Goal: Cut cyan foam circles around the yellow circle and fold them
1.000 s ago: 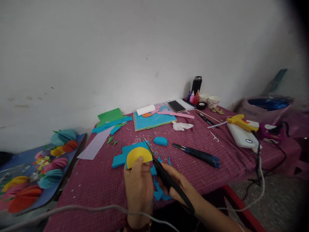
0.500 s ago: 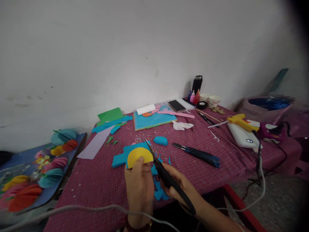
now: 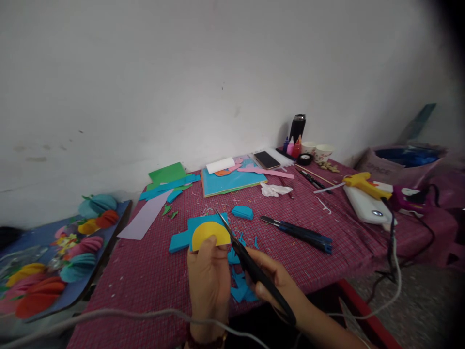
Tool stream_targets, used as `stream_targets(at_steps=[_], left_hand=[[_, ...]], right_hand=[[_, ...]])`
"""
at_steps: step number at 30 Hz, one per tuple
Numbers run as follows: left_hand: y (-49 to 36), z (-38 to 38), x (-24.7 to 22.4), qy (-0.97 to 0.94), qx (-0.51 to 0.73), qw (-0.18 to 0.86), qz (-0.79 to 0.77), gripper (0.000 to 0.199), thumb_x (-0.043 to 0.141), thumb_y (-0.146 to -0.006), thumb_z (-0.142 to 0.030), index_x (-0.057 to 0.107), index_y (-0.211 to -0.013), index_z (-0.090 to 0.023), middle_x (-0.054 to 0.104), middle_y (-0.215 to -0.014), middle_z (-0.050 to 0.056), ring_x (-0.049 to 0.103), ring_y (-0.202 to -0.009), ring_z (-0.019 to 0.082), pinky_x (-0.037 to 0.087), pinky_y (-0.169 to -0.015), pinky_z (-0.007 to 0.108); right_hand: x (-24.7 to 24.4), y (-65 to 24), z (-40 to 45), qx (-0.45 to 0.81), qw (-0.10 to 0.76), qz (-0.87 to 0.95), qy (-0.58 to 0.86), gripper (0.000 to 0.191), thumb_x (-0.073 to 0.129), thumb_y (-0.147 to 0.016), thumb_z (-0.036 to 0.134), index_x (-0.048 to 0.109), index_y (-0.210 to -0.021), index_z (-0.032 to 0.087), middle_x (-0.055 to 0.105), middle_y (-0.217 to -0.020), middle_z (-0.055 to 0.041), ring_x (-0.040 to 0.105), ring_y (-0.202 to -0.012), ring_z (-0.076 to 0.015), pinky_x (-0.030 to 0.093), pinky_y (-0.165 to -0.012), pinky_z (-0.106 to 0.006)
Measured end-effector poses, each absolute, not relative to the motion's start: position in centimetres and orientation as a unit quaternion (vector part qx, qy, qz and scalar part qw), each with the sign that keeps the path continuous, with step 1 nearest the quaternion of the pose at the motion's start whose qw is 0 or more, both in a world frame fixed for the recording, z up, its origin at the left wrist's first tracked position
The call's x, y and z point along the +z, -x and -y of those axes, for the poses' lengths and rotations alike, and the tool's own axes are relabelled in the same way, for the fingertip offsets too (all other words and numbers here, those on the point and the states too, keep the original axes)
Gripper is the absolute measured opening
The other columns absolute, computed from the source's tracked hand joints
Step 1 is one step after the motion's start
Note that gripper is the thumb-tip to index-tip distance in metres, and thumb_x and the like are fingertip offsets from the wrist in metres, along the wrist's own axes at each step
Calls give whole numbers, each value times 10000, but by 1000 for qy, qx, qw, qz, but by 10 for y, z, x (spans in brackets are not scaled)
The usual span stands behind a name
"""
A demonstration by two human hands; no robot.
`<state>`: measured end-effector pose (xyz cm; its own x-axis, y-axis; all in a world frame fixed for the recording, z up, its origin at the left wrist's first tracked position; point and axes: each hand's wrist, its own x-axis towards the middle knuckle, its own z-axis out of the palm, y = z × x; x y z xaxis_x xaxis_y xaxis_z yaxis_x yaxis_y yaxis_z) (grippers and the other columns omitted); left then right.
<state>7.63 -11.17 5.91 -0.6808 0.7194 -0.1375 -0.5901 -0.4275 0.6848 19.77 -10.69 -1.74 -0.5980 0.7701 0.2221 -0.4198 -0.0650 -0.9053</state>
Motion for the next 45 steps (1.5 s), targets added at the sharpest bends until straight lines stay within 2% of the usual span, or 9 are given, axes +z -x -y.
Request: stream_targets(at_steps=[4, 8, 16, 22, 29, 35, 45], left_hand=[[-76, 112, 60, -95, 836, 388, -376, 161, 700, -516, -105, 553, -567, -147, 594, -563, -49, 579, -545, 83, 471, -554, 196], [-74, 112, 60, -103, 832, 391, -380, 139, 702, -534, -117, 585, -606, -141, 612, -585, -33, 588, -557, 94, 480, -562, 208], [-62, 112, 61, -112, 823, 409, -379, 154, 711, -522, -112, 604, -630, -133, 635, -626, -10, 594, -579, 106, 499, -593, 231], [-49, 114, 64, -127, 821, 399, -389, 149, 719, -538, -122, 599, -624, -138, 622, -625, -18, 586, -584, 100, 497, -607, 229], [-36, 118, 61, -145, 817, 378, -410, 163, 735, -529, -137, 621, -645, -141, 641, -643, -15, 606, -613, 115, 512, -632, 238], [-30, 123, 53, -164, 792, 376, -451, 151, 715, -527, -144, 601, -626, -133, 630, -592, -4, 596, -552, 117, 510, -603, 249], [-27, 122, 47, -160, 783, 381, -466, 157, 705, -510, -137, 579, -602, -142, 603, -559, -25, 568, -507, 101, 487, -556, 230]], right_hand=[[-20, -200, 106, 715, 405, 541, 180, 531, 672, -730, 209, 555, -1242, 281, 499, -725, 23, 426, -620, -91, 358, -540, -209], [-19, -203, 107, 711, 396, 549, 191, 538, 681, -732, 247, 547, -1253, 275, 503, -719, 21, 427, -615, -93, 369, -542, -217], [-10, -199, 102, 718, 378, 557, 178, 531, 642, -719, 264, 565, -1244, 268, 459, -676, 30, 366, -560, -81, 311, -485, -207], [-10, -195, 95, 689, 358, 595, 209, 521, 649, -704, 192, 590, -1214, 283, 473, -708, 21, 387, -584, -89, 343, -503, -215], [-24, -185, 92, 693, 337, 602, 207, 511, 634, -754, 277, 555, -1259, 265, 497, -731, 1, 410, -589, -101, 372, -491, -216], [-24, -183, 92, 697, 329, 602, 212, 510, 677, -731, 333, 571, -1226, 264, 546, -844, -23, 468, -682, -127, 421, -577, -243], [-3, -183, 95, 747, 314, 559, 176, 553, 690, -695, 439, 581, -1194, 226, 520, -733, -8, 424, -599, -107, 364, -512, -233]])
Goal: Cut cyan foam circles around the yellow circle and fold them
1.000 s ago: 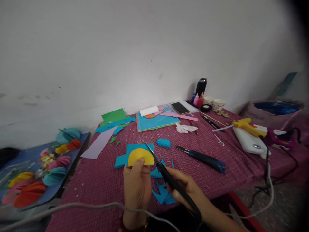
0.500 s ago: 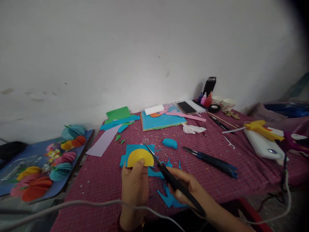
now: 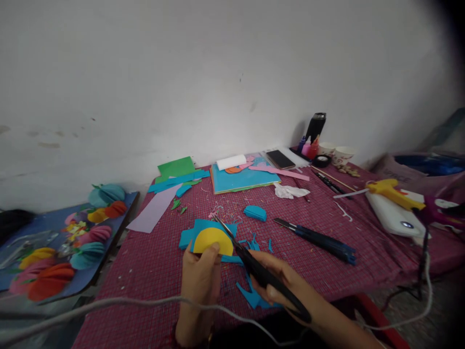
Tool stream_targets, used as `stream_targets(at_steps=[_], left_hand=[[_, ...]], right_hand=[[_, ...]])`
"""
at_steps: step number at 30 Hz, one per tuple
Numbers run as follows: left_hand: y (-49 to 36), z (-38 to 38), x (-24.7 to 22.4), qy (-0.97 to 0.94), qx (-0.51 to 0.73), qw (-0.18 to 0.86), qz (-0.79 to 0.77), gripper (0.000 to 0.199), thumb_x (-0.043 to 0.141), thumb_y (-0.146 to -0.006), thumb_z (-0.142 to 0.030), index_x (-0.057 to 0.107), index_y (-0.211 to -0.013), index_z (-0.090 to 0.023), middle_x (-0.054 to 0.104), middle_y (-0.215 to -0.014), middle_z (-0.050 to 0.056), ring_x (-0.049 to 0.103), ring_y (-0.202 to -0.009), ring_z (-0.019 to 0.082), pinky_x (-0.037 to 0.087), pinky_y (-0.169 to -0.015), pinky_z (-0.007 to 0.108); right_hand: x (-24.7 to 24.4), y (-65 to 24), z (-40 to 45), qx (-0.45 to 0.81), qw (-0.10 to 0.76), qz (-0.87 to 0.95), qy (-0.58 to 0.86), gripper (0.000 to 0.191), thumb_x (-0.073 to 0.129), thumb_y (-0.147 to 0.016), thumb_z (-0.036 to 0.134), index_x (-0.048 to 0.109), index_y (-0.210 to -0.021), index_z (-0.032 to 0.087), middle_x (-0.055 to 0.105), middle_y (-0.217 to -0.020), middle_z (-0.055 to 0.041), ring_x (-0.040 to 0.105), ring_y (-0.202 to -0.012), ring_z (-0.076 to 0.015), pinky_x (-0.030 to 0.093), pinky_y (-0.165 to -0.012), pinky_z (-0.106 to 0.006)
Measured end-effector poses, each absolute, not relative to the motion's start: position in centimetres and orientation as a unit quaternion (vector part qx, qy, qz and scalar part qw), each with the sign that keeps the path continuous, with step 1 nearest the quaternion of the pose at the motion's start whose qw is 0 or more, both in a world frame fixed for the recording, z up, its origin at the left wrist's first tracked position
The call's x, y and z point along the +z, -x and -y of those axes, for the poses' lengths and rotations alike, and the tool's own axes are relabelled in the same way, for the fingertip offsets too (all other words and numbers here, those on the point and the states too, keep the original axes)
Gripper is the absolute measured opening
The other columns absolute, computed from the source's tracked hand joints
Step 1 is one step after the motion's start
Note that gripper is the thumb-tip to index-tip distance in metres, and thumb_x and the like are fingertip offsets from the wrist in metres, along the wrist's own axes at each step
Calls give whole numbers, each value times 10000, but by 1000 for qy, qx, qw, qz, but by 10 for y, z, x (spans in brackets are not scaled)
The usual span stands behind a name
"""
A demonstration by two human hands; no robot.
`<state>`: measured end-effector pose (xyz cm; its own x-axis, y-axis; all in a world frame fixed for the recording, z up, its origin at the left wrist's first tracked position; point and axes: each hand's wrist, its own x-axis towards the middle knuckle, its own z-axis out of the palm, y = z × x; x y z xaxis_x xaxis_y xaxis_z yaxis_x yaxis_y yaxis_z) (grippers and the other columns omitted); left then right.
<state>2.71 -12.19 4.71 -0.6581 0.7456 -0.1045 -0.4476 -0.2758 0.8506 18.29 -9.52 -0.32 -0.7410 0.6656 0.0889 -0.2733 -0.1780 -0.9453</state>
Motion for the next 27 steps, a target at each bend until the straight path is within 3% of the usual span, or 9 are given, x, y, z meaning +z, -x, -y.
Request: stream_targets(at_steps=[4, 8, 17, 27], left_hand=[[-30, 120, 48, -154, 783, 386, -463, 151, 699, -505, -140, 551, -536, -140, 581, -533, -22, 565, -509, 106, 480, -540, 226], [-32, 119, 50, -145, 784, 393, -458, 137, 695, -507, -136, 587, -591, -138, 608, -570, -13, 580, -533, 112, 493, -566, 239], [-31, 118, 48, -163, 775, 395, -466, 145, 709, -519, -126, 593, -607, -131, 614, -579, -13, 576, -529, 112, 482, -557, 237], [-20, 119, 53, -219, 735, 394, -507, 163, 719, -506, -161, 599, -613, -132, 579, -534, -23, 533, -480, 103, 449, -512, 225]], right_hand=[[-13, -183, 95, 726, 323, 577, 189, 513, 677, -721, 394, 580, -1206, 258, 531, -749, -13, 442, -616, -115, 380, -514, -235], [-20, -184, 94, 711, 330, 586, 203, 522, 673, -724, 391, 580, -1217, 246, 518, -743, -14, 436, -613, -116, 384, -512, -238], [-8, -189, 96, 734, 334, 564, 178, 559, 658, -725, 485, 586, -1218, 229, 428, -675, 17, 297, -546, -82, 258, -451, -212], [-9, -195, 90, 699, 314, 605, 218, 392, 652, -736, 379, 648, -1108, 255, 438, -694, 7, 359, -581, -101, 321, -474, -219]])
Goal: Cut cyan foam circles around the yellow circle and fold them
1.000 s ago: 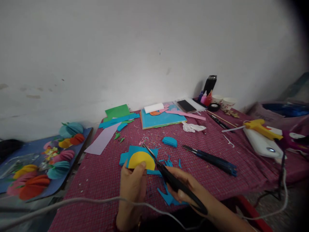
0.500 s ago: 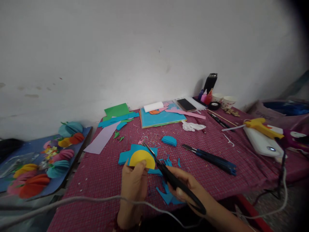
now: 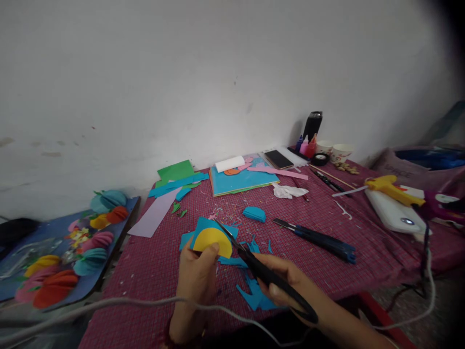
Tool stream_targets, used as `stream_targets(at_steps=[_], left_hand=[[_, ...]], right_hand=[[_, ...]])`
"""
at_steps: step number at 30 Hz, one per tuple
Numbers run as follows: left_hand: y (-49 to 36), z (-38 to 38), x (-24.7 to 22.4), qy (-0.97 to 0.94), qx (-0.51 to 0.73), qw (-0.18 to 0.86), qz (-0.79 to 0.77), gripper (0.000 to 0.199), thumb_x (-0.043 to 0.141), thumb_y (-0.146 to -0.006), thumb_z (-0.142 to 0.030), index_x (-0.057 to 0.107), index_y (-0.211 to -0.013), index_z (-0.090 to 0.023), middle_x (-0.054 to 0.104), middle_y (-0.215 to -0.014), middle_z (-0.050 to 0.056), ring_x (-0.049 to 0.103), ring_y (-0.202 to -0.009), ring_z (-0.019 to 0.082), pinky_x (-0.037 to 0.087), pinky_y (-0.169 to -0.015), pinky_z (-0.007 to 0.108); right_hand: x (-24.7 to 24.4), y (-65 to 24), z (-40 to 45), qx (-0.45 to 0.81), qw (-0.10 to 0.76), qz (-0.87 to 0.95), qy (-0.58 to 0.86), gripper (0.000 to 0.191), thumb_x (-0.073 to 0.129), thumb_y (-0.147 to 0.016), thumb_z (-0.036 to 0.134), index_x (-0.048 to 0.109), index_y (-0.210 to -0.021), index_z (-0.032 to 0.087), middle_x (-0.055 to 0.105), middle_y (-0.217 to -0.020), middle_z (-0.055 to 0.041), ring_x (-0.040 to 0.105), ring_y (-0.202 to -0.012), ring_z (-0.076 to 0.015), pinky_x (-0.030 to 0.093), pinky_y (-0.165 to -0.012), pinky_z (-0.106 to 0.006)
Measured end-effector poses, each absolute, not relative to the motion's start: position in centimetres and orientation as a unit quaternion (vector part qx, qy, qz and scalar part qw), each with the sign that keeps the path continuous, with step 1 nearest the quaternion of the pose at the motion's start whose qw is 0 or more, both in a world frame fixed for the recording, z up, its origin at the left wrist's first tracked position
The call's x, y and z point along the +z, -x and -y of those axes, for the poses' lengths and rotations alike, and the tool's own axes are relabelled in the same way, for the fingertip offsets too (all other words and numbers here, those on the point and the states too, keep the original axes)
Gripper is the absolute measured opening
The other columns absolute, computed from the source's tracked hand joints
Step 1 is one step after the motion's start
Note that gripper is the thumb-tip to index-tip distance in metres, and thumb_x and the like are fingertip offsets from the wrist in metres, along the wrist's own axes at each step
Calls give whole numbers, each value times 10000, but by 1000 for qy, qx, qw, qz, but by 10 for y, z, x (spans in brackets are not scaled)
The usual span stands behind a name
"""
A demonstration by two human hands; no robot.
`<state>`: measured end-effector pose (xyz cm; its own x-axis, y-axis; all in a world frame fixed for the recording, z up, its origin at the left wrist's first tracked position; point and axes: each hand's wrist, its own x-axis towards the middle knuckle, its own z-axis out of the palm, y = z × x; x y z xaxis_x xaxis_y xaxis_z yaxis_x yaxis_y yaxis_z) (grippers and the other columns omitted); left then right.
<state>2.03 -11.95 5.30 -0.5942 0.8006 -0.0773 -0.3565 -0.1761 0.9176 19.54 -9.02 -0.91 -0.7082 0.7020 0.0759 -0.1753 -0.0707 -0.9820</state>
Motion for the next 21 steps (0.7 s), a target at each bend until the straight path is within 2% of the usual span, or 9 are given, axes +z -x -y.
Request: stream_targets(at_steps=[3, 9, 13, 21], left_hand=[[-16, 120, 53, -234, 731, 389, -510, 160, 718, -510, -164, 612, -624, -130, 598, -560, -10, 549, -511, 114, 461, -537, 234], [-3, 121, 45, -282, 696, 384, -537, 128, 702, -581, -167, 642, -686, -126, 615, -599, 0, 543, -528, 111, 449, -537, 221], [5, 121, 40, -318, 689, 398, -516, 129, 703, -618, -175, 662, -732, -132, 636, -644, 10, 567, -585, 128, 470, -593, 240], [16, 122, 40, -371, 645, 416, -522, 132, 697, -641, -187, 660, -755, -132, 639, -659, 5, 555, -592, 121, 457, -586, 227]], right_hand=[[-5, -196, 90, 711, 305, 602, 199, 434, 649, -738, 409, 625, -1138, 243, 420, -697, 11, 342, -579, -96, 306, -480, -218], [4, -199, 88, 723, 277, 606, 184, 396, 636, -767, 433, 626, -1097, 215, 358, -682, 25, 289, -574, -84, 248, -482, -204], [2, -204, 86, 719, 269, 614, 185, 456, 633, -769, 455, 606, -1156, 215, 379, -708, 15, 292, -585, -85, 251, -483, -202], [12, -211, 85, 738, 242, 611, 157, 480, 638, -778, 453, 586, -1194, 221, 365, -677, 31, 275, -531, -58, 215, -437, -179]])
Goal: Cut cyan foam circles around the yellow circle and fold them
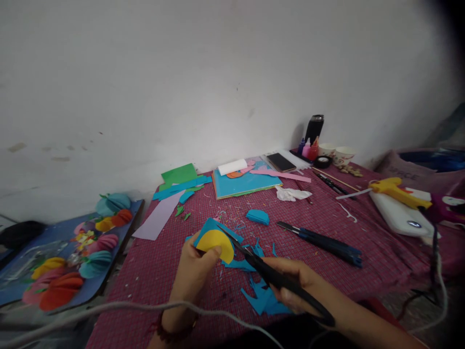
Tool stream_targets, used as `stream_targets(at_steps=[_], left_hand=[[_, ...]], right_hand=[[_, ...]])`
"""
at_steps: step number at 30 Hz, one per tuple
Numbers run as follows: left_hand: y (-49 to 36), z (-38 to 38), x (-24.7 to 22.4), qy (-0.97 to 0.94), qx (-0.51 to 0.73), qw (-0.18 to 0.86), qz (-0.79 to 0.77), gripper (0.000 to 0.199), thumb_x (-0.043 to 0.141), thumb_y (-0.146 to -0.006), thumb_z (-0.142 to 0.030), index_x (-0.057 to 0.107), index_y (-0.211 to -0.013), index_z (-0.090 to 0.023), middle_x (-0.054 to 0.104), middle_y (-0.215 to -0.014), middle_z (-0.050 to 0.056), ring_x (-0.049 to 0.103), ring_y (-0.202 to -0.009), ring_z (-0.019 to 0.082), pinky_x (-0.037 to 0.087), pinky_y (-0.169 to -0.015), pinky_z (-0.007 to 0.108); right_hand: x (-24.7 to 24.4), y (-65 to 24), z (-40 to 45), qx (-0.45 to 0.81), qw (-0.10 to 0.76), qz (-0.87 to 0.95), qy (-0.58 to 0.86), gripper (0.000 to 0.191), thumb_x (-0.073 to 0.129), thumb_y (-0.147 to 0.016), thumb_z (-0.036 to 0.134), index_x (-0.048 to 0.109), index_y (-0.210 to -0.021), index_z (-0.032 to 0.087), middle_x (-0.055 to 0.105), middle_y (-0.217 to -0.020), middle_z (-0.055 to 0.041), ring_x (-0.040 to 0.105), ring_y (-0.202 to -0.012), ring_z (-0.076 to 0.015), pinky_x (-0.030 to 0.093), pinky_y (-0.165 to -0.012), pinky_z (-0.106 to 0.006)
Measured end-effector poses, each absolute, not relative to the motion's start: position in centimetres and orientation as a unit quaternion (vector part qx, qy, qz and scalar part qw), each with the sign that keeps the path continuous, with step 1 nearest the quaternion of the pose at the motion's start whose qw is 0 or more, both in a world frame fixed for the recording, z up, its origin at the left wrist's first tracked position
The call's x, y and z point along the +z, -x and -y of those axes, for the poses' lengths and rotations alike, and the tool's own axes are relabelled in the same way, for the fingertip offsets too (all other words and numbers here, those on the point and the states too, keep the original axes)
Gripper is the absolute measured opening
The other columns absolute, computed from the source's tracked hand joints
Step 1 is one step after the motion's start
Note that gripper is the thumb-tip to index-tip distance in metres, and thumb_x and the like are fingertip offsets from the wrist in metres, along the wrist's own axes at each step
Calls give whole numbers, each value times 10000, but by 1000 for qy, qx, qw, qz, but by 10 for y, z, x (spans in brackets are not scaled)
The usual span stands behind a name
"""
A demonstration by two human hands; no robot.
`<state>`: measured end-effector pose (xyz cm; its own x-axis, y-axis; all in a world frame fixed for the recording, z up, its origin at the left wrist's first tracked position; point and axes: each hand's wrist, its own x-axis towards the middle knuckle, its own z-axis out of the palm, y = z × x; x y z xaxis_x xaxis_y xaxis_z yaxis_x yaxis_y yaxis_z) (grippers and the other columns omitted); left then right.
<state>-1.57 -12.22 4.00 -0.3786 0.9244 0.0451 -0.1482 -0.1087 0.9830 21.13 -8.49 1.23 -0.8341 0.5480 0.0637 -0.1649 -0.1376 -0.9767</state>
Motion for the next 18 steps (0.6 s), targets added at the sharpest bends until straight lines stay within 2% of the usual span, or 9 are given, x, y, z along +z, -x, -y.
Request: stream_targets(at_steps=[5, 14, 18], left_hand=[[22, 122, 40, -401, 624, 435, -511, 140, 695, -654, -181, 659, -782, -137, 635, -673, -7, 551, -607, 113, 456, -600, 223], [27, 117, 39, -400, 600, 497, -483, 151, 701, -618, -153, 654, -761, -141, 643, -649, -6, 583, -601, 122, 477, -598, 230], [26, 114, 38, -388, 595, 521, -472, 171, 701, -598, -153, 648, -760, -139, 656, -653, 5, 603, -612, 138, 489, -609, 246]], right_hand=[[11, -219, 84, 733, 217, 625, 161, 529, 625, -780, 481, 562, -1219, 192, 373, -666, 38, 283, -503, -46, 216, -419, -170], [2, -229, 82, 700, 220, 649, 201, 433, 645, -797, 352, 583, -1205, 219, 485, -795, -5, 385, -625, -81, 316, -509, -191], [2, -233, 84, 715, 198, 638, 205, 477, 631, -801, 404, 554, -1231, 214, 428, -720, 20, 328, -534, -54, 268, -441, -174]])
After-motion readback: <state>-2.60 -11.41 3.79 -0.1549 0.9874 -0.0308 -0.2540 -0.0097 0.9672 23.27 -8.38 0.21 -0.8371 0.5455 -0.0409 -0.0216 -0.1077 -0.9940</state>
